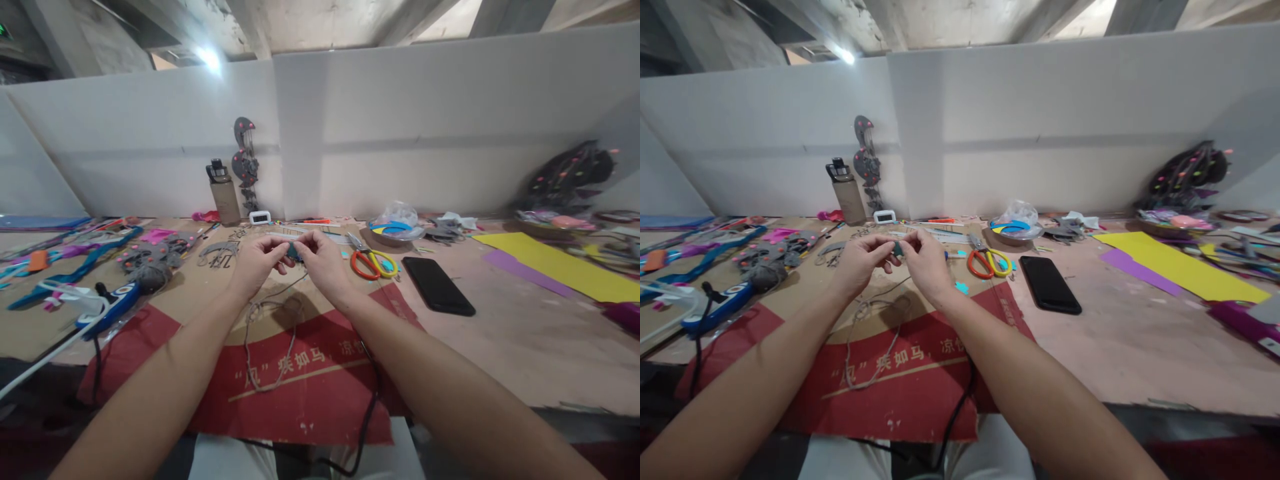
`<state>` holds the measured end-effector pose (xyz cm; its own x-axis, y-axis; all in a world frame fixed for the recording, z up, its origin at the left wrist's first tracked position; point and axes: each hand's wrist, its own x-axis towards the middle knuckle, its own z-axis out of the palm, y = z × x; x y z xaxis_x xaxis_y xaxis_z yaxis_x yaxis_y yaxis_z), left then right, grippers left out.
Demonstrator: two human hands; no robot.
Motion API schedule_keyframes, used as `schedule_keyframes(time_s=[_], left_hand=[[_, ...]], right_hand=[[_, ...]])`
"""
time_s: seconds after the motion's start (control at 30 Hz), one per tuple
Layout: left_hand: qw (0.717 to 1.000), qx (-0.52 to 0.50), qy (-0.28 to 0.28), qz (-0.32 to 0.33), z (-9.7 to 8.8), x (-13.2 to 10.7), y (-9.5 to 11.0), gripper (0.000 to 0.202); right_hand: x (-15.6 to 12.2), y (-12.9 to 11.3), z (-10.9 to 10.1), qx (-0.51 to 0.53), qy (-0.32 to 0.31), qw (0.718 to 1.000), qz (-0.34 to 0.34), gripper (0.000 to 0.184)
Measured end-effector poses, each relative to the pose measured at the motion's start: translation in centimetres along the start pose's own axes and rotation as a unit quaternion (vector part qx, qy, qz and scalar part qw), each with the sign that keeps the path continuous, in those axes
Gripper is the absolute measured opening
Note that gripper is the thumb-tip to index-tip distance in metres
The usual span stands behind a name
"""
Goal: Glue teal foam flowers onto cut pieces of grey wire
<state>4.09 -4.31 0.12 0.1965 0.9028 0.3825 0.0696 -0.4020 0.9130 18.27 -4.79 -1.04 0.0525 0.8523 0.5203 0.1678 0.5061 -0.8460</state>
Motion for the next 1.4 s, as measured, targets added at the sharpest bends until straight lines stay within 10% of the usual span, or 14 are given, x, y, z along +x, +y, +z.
schedule_keyframes(time_s=[0.83, 1.4], left_hand=[[0.997, 0.056, 0.059, 0.020, 0.3, -0.3, 0.4, 0.019], [0.997, 0.033, 0.075, 0.006, 0.5, -0.3, 0.0, 0.022]], right_hand=[[-0.8, -0.8, -0.3, -0.151, 0.006, 0.983, -0.101, 0.008], [-0.5, -0.3, 0.5, -0.004, 0.012, 0.999, 0.047, 0.016]])
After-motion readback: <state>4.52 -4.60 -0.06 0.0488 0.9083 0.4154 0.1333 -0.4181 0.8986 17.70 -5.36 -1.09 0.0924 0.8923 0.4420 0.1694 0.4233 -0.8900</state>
